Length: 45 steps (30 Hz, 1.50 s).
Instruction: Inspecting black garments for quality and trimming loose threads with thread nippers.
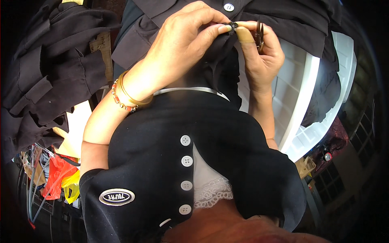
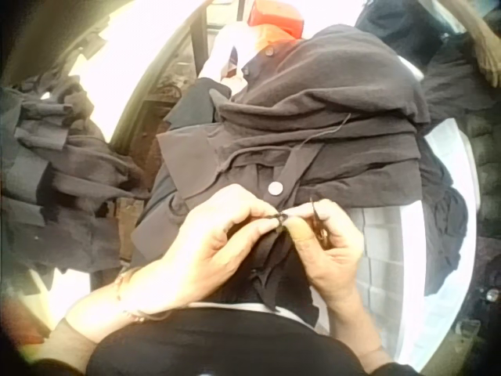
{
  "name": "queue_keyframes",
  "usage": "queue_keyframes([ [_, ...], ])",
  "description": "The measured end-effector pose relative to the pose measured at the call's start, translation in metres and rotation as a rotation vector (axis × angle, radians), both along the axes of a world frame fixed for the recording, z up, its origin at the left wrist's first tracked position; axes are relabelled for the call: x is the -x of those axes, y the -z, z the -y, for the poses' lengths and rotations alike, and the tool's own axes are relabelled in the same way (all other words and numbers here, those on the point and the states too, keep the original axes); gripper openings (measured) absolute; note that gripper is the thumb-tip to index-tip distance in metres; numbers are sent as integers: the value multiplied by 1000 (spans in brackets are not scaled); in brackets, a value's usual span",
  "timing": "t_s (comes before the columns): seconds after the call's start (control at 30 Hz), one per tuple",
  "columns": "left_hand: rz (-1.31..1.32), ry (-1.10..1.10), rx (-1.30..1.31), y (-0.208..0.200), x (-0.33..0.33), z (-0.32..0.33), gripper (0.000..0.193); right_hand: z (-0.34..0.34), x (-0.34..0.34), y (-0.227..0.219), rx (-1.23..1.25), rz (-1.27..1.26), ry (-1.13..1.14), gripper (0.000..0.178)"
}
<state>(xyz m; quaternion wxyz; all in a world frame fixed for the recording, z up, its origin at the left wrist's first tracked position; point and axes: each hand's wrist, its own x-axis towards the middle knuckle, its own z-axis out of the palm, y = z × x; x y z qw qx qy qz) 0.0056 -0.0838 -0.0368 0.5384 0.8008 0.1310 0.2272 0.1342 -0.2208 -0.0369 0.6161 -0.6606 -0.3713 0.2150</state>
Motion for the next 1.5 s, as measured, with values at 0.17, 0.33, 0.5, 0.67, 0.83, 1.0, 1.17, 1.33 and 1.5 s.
queue_keyframes([
  [0.17, 47, -16, -67, -9, 0, 0, 11, 10, -27, -20, 110, 510, -132, 36],
  [0.33, 62, -23, 5, -13, -11, -4, 5, 15, -35, -26, 176, 782, -173, 32],
  [0.5, 163, 20, -272, -7, -17, -10, 8, 15, -39, -25, 209, 821, -223, 30],
  [0.67, 263, 51, -376, -15, -7, -14, 9, 14, -44, -26, 231, 799, -275, 30],
  [0.83, 46, 120, -302, -16, -12, -18, 10, 12, -47, -29, 204, 879, -290, 31],
  [1.0, 518, 36, -510, -6, -20, -20, 9, 10, -46, -30, 185, 1003, -255, 32],
  [1.17, 314, 89, -383, -5, -14, -22, 10, 11, -46, -29, 162, 1137, -221, 33],
  [1.33, 461, 64, -510, 2, -20, -21, 10, 11, -46, -24, 109, 1179, -192, 33],
  [1.5, 451, 53, -448, -7, -15, -19, 7, 11, -42, -18, 53, 1236, -150, 32],
])
